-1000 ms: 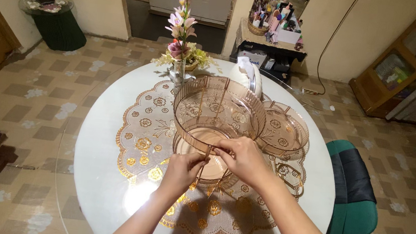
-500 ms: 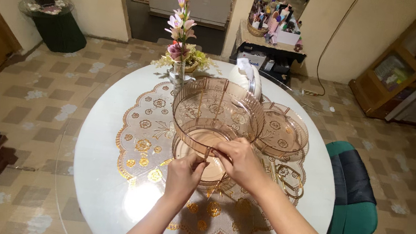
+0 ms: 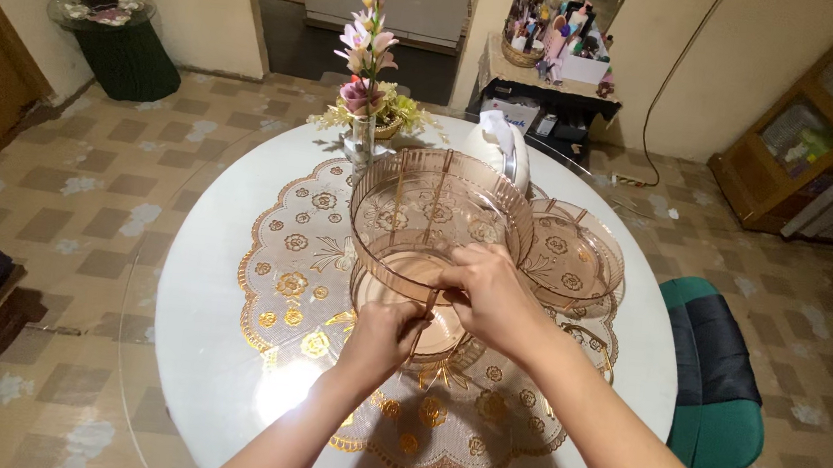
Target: The person assembles a multi-tiered plastic container by inserting vertical rods into a base and attaching a circular top piece. They repeatedly adjust the rods and top piece to ensure a secure fit.
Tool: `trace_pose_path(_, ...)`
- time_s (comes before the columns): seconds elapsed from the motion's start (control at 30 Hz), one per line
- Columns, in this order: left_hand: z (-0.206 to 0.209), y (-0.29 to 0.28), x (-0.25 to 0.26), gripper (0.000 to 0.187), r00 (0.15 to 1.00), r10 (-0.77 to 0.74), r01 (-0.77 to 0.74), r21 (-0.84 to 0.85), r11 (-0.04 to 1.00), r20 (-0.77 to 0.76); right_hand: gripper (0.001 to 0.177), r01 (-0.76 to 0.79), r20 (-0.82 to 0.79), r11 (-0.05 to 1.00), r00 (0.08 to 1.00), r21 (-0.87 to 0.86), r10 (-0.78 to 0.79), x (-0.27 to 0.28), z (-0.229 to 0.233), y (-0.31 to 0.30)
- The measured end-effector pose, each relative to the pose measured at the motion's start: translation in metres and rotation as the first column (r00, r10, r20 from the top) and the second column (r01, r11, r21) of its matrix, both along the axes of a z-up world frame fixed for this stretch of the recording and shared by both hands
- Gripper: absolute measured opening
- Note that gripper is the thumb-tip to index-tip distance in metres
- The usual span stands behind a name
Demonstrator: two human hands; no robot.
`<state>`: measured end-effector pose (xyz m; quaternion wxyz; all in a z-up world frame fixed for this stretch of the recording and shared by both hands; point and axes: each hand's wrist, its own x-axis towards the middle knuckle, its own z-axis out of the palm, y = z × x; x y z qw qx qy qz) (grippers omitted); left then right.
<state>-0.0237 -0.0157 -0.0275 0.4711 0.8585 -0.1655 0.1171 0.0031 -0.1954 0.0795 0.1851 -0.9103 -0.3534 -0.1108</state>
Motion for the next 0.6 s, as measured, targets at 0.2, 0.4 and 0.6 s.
trace_pose_path(0.2, -0.007, -0.012, -0.006, 0.013, 0.996, 0.077, -0.072, -0.078, 0.994, 0.054, 0.023, 0.031, 0.078, 0.99, 0.996, 0.136, -0.042, -0.003, -0.011, -0.005)
trace_pose_path(0.4, 0.008, -0.016, 0.005, 0.014, 0.998, 0.05, -0.046, -0.137, 0.989, 0.027, 0.014, 0.47, -0.033, 0.606, 0.806, 0.641, -0.59, -0.05, -0.055, -0.008)
trace_pose_path(0.6, 0.038, -0.037, 0.018, 0.013, 0.964, 0.106, -0.09, -0.077, 0.993, 0.243, 0.027, 0.612, -0.578, 0.425, 0.785, 0.667, -0.222, -0.045, -0.113, 0.01)
